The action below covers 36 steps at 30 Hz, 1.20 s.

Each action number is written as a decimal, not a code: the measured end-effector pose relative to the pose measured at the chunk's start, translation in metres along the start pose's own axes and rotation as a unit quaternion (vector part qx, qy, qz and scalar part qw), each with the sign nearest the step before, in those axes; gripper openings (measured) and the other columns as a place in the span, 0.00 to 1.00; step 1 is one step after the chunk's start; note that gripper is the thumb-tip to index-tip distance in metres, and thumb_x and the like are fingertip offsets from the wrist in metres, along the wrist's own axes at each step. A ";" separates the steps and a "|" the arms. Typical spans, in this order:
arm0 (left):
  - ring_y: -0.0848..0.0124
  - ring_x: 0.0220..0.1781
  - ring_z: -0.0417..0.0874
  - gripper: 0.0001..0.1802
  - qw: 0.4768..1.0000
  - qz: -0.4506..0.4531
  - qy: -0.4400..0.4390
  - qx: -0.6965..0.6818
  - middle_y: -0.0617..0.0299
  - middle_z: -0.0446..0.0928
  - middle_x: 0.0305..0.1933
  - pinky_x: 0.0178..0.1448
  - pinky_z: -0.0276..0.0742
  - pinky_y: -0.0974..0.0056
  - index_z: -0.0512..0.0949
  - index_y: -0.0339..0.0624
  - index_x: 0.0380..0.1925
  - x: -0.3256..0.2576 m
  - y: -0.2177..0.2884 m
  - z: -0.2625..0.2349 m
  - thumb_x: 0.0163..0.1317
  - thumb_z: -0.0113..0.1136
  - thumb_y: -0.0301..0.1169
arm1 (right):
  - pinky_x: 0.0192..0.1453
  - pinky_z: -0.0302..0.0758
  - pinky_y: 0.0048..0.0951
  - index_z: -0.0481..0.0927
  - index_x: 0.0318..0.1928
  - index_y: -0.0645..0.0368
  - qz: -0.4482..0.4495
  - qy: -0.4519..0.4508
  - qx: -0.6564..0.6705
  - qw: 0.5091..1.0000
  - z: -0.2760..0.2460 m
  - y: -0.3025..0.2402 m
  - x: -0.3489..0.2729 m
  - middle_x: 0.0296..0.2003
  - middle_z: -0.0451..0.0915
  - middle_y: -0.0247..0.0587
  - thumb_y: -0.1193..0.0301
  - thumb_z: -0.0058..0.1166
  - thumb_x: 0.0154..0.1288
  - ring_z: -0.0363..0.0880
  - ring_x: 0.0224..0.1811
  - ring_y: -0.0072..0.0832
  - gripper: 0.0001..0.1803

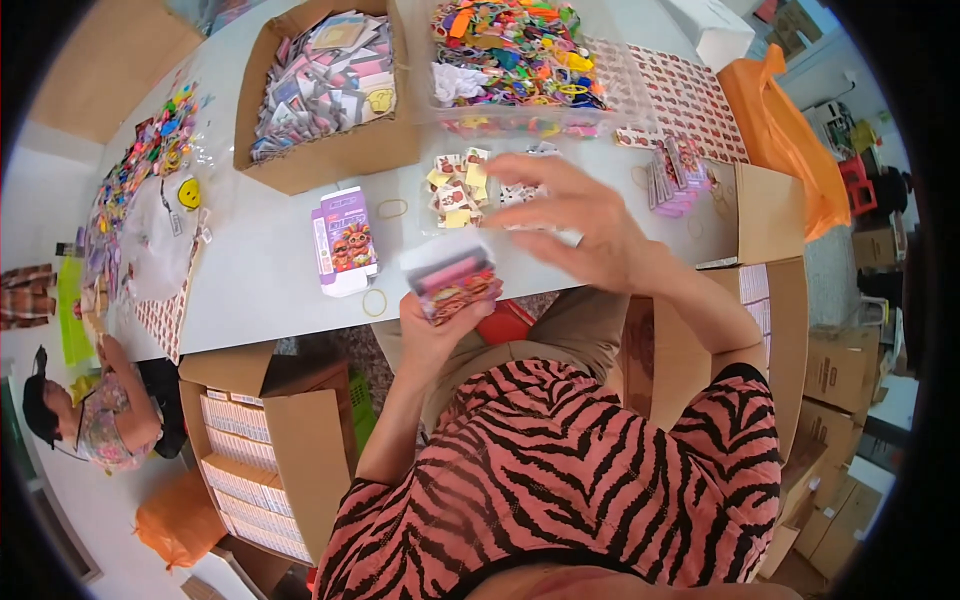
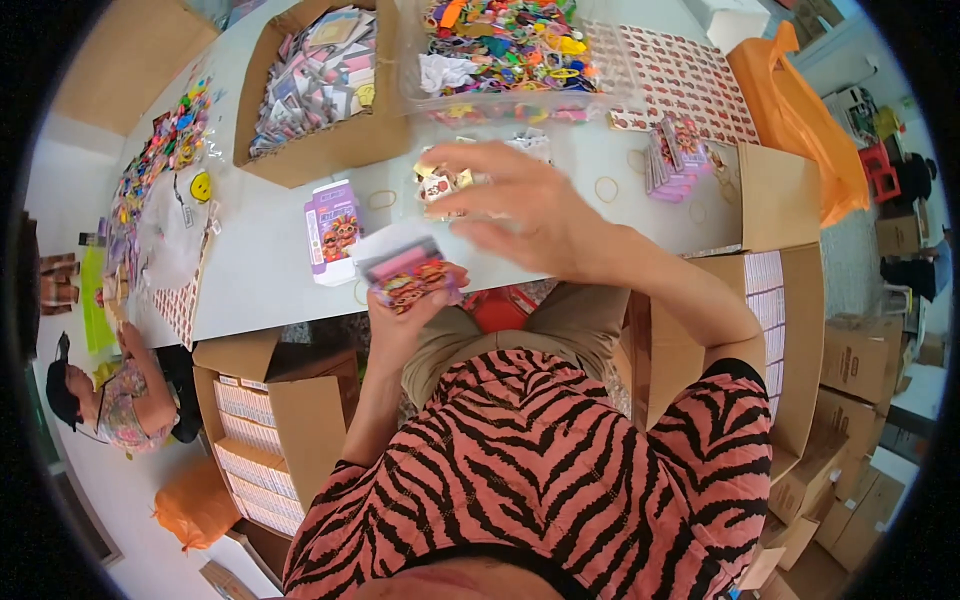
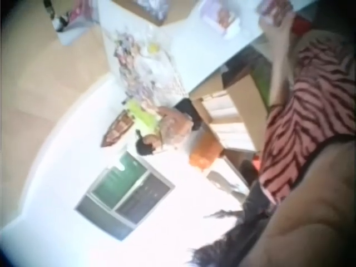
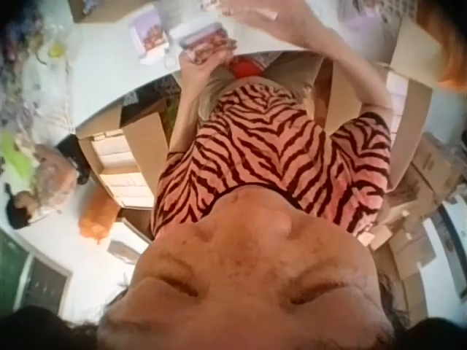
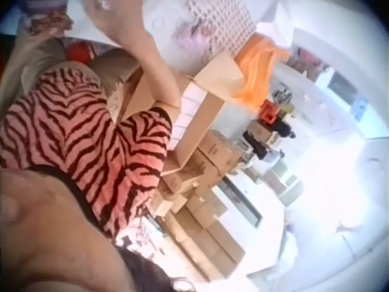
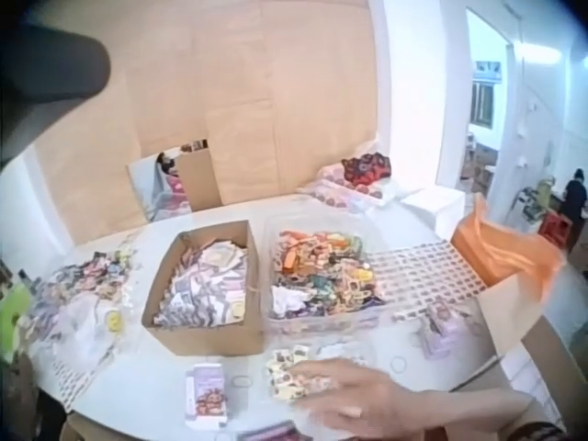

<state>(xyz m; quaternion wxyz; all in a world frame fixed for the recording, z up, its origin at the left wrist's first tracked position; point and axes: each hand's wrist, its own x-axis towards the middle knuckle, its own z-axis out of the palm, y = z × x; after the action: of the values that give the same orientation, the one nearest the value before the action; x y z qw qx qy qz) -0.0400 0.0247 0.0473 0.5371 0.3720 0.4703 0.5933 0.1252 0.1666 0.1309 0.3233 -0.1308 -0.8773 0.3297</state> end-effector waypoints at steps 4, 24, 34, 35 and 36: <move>0.61 0.41 0.83 0.16 0.996 -0.040 0.046 -0.070 0.49 0.80 0.40 0.44 0.80 0.59 0.72 0.30 0.45 -0.004 0.000 -0.001 0.56 0.58 0.21 | 0.54 0.72 0.32 0.80 0.44 0.58 0.074 0.078 -0.112 0.988 -0.021 0.056 -0.023 0.51 0.75 0.43 0.78 0.54 0.57 0.75 0.51 0.35 0.13; 0.65 0.46 0.82 0.15 0.997 -0.071 0.018 -0.022 0.51 0.80 0.43 0.52 0.79 0.62 0.74 0.28 0.45 -0.020 -0.018 0.001 0.58 0.59 0.22 | 0.53 0.72 0.37 0.78 0.44 0.59 0.109 -0.087 -0.219 0.966 0.058 0.152 0.001 0.42 0.77 0.43 0.72 0.57 0.55 0.75 0.48 0.41 0.14; 0.66 0.46 0.82 0.15 0.997 -0.068 0.026 -0.032 0.51 0.80 0.43 0.51 0.79 0.63 0.75 0.30 0.46 -0.018 -0.024 -0.003 0.59 0.59 0.22 | 0.50 0.73 0.38 0.75 0.36 0.59 0.142 -0.172 -0.387 0.895 0.087 0.156 0.019 0.37 0.80 0.43 0.68 0.62 0.45 0.76 0.45 0.40 0.16; 0.66 0.46 0.82 0.15 0.997 -0.067 0.027 -0.032 0.52 0.80 0.43 0.51 0.79 0.63 0.74 0.30 0.46 -0.018 -0.024 -0.004 0.59 0.59 0.22 | 0.50 0.73 0.38 0.75 0.36 0.59 0.140 -0.175 -0.385 0.895 0.088 0.157 0.020 0.37 0.80 0.43 0.68 0.62 0.45 0.76 0.45 0.40 0.16; 0.66 0.46 0.82 0.15 0.997 -0.067 0.026 -0.032 0.52 0.80 0.43 0.51 0.80 0.62 0.74 0.29 0.46 -0.017 -0.025 -0.005 0.59 0.59 0.22 | 0.50 0.74 0.38 0.75 0.36 0.59 0.157 -0.189 -0.396 0.885 0.089 0.159 0.021 0.36 0.80 0.42 0.70 0.61 0.45 0.76 0.45 0.40 0.16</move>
<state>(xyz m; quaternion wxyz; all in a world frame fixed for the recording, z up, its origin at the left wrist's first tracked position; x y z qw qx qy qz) -0.0353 0.0062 0.0232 0.5745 0.3069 0.4887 0.5804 0.0533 0.2507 -0.0152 0.0164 -0.3187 -0.9475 0.0195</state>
